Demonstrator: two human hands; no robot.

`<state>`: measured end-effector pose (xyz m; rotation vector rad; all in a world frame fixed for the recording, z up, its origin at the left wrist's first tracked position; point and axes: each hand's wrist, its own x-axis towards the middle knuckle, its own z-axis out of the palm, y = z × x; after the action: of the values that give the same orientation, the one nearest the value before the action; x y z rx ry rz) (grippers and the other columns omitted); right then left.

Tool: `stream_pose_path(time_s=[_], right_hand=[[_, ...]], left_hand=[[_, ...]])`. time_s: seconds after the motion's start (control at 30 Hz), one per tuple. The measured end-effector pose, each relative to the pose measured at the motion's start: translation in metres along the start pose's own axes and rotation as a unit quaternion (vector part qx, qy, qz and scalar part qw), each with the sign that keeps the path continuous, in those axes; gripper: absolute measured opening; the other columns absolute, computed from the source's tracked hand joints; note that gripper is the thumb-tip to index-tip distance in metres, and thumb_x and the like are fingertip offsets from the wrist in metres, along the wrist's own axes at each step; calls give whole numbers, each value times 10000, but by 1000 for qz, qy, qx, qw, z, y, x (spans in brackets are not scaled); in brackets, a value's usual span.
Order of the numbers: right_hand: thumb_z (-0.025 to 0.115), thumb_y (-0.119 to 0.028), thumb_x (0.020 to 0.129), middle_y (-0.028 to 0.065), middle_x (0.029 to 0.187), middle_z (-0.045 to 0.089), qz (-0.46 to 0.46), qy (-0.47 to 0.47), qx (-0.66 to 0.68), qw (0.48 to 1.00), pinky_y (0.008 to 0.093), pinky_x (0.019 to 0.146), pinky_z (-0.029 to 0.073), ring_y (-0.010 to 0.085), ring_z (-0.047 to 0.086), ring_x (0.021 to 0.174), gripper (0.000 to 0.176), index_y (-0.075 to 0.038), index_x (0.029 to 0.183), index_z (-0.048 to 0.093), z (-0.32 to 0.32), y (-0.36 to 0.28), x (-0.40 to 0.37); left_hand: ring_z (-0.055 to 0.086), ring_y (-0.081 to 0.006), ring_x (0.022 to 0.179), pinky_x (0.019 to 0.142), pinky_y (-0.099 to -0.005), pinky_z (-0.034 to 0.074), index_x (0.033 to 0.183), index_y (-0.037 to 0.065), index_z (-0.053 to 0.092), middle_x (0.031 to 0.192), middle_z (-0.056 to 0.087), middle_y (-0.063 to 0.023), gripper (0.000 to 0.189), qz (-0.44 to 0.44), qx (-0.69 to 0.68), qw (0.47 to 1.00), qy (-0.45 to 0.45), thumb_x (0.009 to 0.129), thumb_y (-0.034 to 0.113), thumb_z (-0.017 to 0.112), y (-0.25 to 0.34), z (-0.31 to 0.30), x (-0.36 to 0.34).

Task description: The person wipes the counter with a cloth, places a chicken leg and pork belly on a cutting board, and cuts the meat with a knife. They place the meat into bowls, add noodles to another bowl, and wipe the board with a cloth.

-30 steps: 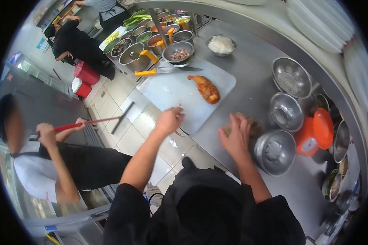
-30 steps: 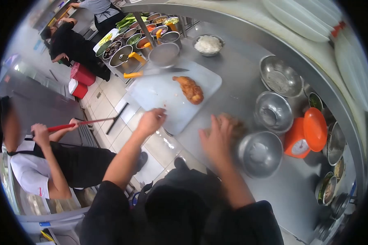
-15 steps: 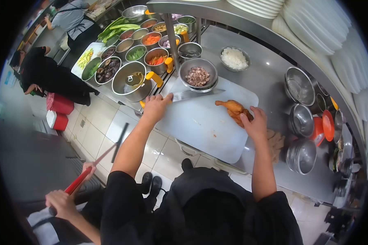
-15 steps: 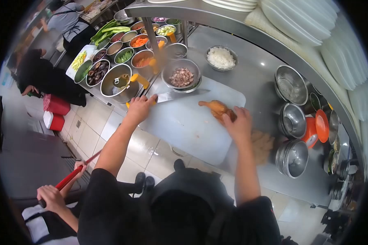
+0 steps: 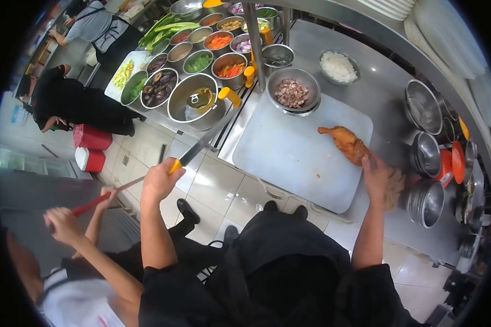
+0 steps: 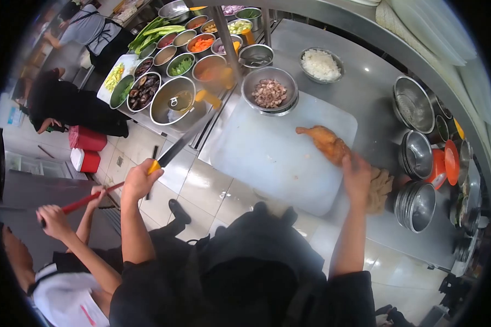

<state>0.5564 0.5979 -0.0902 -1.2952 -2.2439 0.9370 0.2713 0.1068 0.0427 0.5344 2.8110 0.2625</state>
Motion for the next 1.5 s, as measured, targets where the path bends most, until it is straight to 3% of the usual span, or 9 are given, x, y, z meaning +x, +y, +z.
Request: stream_pose_path(time_s=[0.1,0.4,0.63,0.83,0.97,1.17,1.37,1.4,1.5], right_hand=[[709,-370,919,198,1220,633,-11,11,22,1000,337,935,473,249,618,1062,536,35,1259,621,7,3,4],[710,-397,884,202,1256,590,-29,47,-7,998,410,980,460,346,588,1144,513,-14,1219,652,-19,-5,-3],[738,-320,859,207,1211,621,-81,89,-4,993,435,983,464,370,587,1139,448,-13,1176,661,-74,-13,-27],[756,-189,845,167,1219,631,-172,190,-14,967,364,961,485,311,616,1119,348,-23,1138,671,-124,-12,-42],[758,-208,836,180,1205,636,-170,194,22,966,402,952,488,343,607,1121,356,-8,1119,674,-163,-27,-52],[757,-204,843,175,1112,665,-277,243,-36,929,418,942,494,360,616,1080,336,-1,1098,675,-250,-87,-37],[785,-257,844,169,1186,662,-434,433,-167,772,417,966,494,371,623,1124,469,-53,1233,621,-348,-196,55],[780,-290,857,185,1213,651,-493,492,-232,679,427,982,475,375,614,1141,510,-53,1269,596,-369,-206,92],[580,-495,964,222,1218,664,-400,474,-287,730,407,995,457,371,614,1167,569,-7,1251,641,-431,-230,168]], left_hand=[[680,-390,853,785,-466,512,1086,64,646,852,700,-202,358,-42,43,998,-23,884,357,683,-1,-6,-4],[699,-322,911,817,-441,538,1071,63,683,965,722,-171,301,-42,216,969,-112,903,310,647,55,-12,42],[577,-287,1129,889,-458,466,1000,127,702,1117,644,-85,202,239,252,904,250,840,242,660,137,33,144],[577,-220,1110,903,-438,409,1033,183,770,1097,695,-22,250,163,384,900,129,897,254,573,163,52,214],[634,-269,1095,905,-505,444,1011,167,741,1080,695,-82,203,182,258,941,124,859,247,631,144,52,225],[660,-392,944,793,-495,522,996,69,649,978,670,-187,237,224,68,952,196,798,183,714,147,-27,184],[644,-405,880,773,-451,509,983,-11,646,947,675,-218,232,262,-20,928,264,772,57,714,157,-133,74],[636,-399,912,792,-441,502,1024,-4,646,969,674,-215,250,263,7,927,267,795,78,705,150,-142,61],[641,-359,846,767,-400,502,1041,18,642,926,672,-180,247,283,-8,910,302,829,127,709,143,-167,6]])
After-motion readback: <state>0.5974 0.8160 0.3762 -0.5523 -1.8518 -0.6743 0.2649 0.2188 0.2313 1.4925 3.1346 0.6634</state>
